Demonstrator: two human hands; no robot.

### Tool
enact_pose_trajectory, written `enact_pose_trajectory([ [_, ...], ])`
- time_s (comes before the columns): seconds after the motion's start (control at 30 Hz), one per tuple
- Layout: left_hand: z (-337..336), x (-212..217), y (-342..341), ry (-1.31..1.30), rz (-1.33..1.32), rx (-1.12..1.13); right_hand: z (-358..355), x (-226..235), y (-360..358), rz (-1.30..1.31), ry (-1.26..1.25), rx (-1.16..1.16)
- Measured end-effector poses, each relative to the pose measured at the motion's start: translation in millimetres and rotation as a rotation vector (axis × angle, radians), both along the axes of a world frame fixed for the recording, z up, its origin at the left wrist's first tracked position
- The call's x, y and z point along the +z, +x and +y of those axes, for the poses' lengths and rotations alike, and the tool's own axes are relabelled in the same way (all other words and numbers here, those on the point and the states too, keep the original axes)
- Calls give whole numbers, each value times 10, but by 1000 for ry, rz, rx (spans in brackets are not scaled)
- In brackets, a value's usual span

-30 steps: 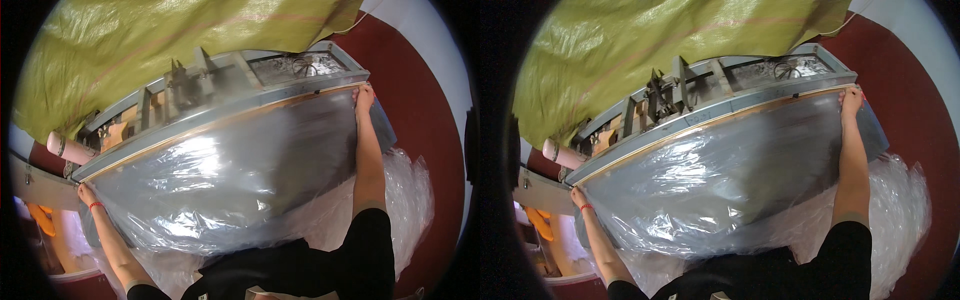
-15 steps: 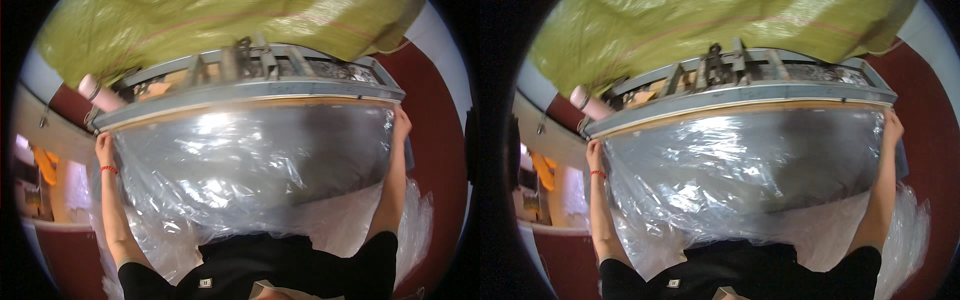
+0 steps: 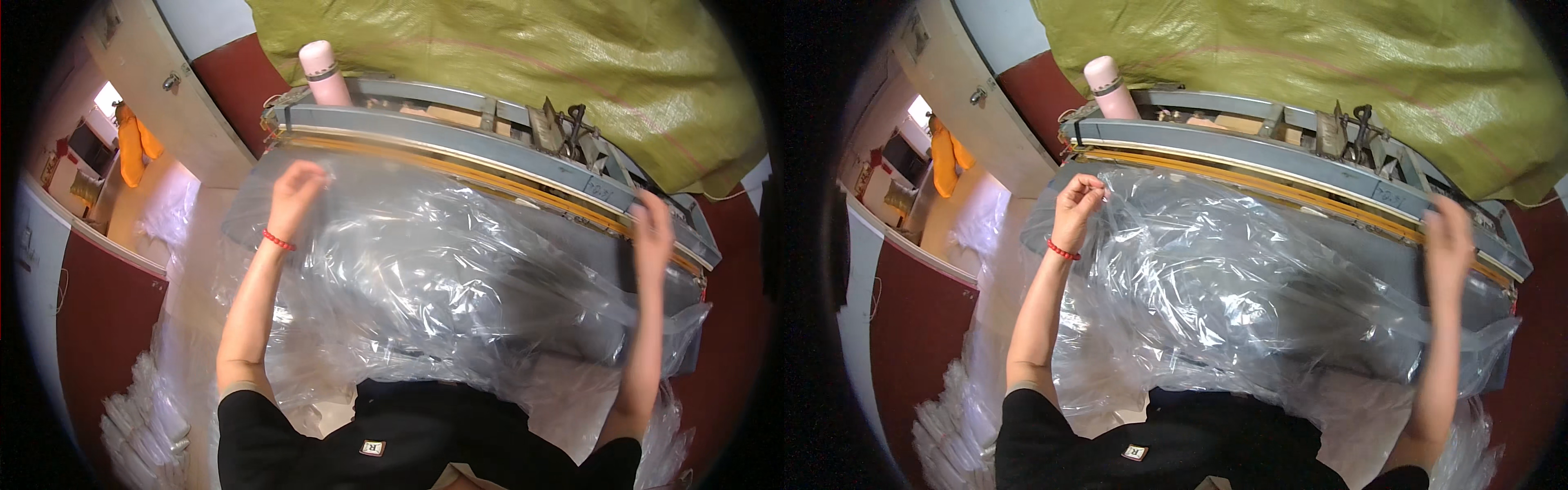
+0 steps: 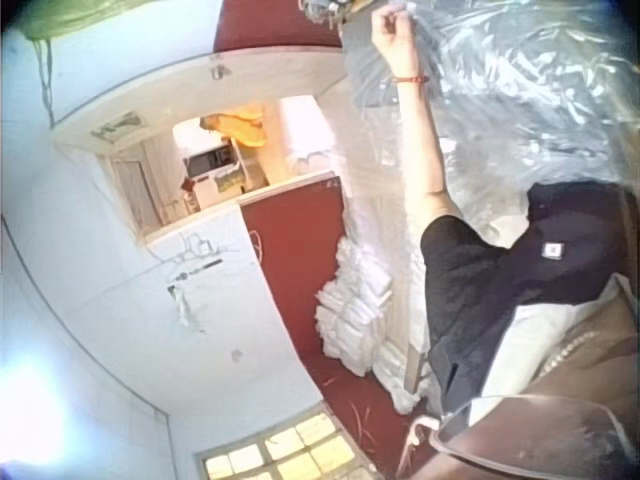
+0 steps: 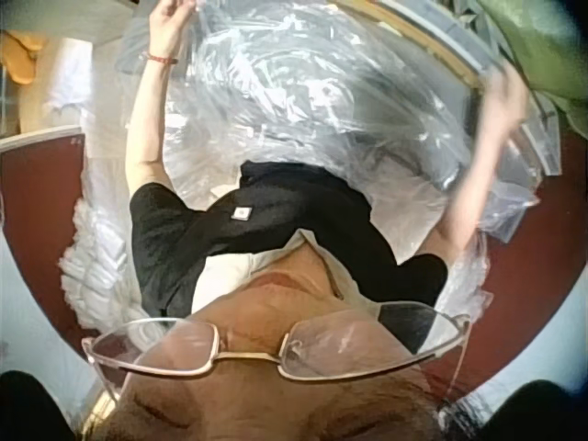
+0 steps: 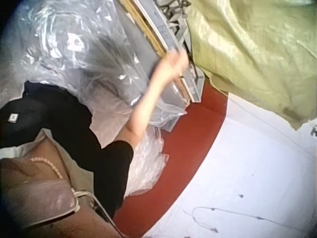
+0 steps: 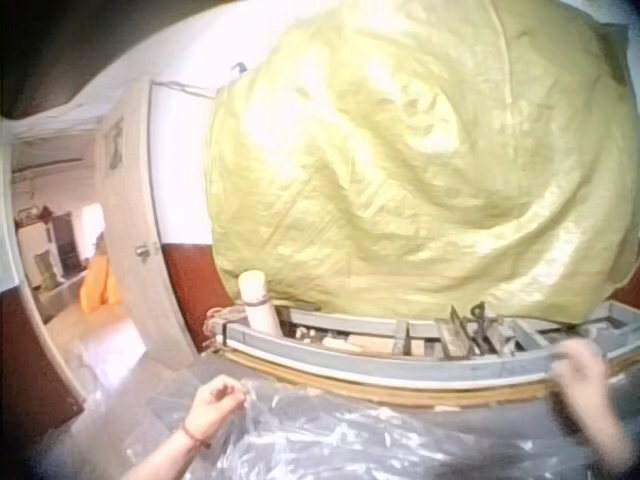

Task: Manually aligning and preparing thin plastic film on an industrial heat-sealing machine.

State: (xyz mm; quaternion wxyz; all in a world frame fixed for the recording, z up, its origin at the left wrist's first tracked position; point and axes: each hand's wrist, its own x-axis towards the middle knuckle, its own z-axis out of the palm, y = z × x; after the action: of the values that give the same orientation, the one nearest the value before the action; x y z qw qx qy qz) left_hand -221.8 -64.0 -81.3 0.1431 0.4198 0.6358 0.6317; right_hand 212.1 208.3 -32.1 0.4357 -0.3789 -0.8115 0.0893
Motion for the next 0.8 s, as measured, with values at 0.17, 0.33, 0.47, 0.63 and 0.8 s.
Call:
enact_pose_trajectory([
  [0.17,-136,77,13,24,-42,-84,-584,-262,-1889,-38,-154,742],
  [0.33,-118,254,200,57,670,271,-610,-839,-2644,18,-316,887],
  [0.47,-294,-63,116,-161,946,415,-790,-900,-2459,161,-540,863],
  [0.63,27,-391,134,-262,878,301,-670,-948,-2055,208,-578,784],
  [0.8,541,-483,468,-230,96,-64,-371,-1050,-1580,256,-576,627],
])
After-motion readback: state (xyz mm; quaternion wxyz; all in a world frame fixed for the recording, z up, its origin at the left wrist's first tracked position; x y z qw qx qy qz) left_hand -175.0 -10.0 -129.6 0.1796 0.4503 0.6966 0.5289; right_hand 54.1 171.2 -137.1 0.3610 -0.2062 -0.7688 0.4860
